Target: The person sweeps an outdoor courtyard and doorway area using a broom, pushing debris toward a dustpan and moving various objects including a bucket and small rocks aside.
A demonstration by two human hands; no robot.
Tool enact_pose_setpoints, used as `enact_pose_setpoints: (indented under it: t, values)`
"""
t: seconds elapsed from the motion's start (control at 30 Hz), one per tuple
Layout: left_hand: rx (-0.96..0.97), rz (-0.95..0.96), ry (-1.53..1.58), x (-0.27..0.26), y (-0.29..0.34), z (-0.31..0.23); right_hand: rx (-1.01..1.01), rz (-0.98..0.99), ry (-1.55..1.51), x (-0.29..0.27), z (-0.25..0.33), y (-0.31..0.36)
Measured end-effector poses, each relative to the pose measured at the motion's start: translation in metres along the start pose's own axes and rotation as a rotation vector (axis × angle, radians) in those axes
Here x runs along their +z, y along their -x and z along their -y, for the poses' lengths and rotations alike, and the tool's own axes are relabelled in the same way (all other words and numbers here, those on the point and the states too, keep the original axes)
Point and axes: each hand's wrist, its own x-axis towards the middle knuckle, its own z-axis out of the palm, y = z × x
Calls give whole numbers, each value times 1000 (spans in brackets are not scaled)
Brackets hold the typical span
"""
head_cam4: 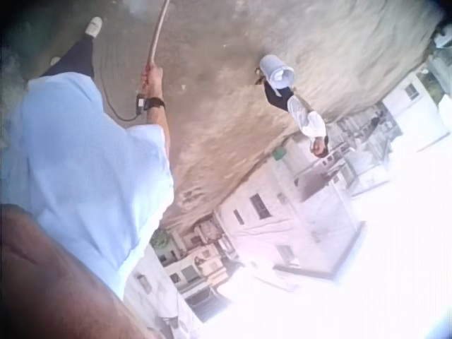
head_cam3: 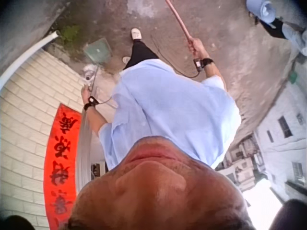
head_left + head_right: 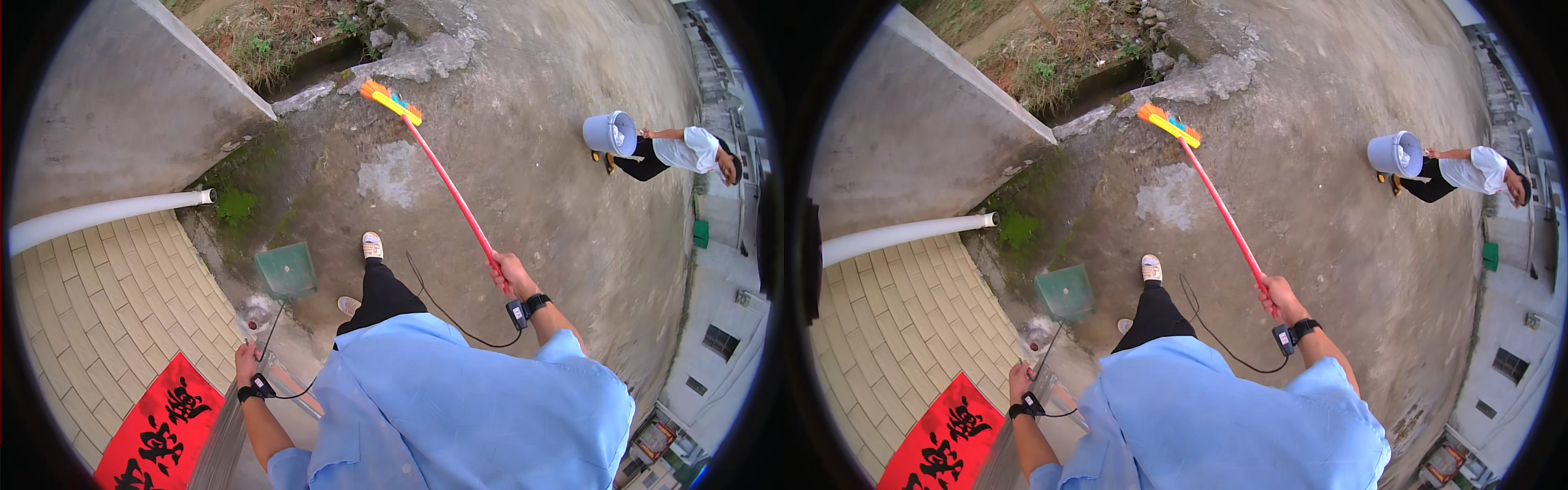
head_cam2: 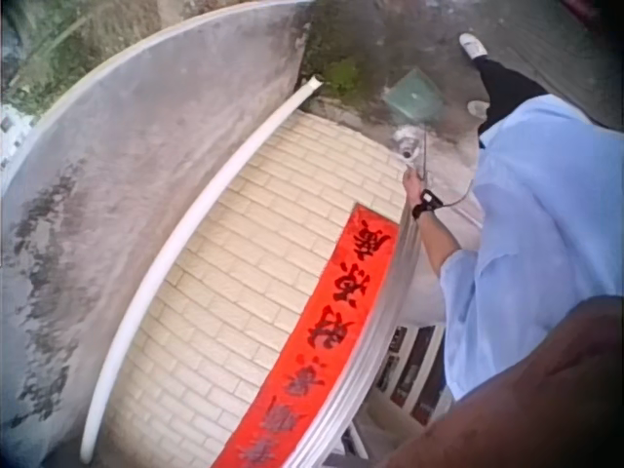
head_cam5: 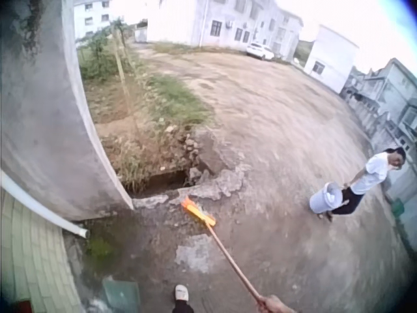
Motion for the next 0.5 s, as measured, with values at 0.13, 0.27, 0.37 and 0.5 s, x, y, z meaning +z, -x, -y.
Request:
enact_pose_setpoints:
  t: [0.13, 0.27, 0.37, 0.5]
  values:
    - [81, 9, 24, 11, -30, -5, -160, -94, 144, 1, 22, -21]
    - [58, 8, -67, 37, -26, -18, -256, -277, 380, -6, 65, -99]
    - [110, 10, -109, 40, -18, -6, -234, -279, 426, -2, 67, -131]
    - [97, 53, -69, 39, -5, 17, -139, -142, 511, -13, -32, -105]
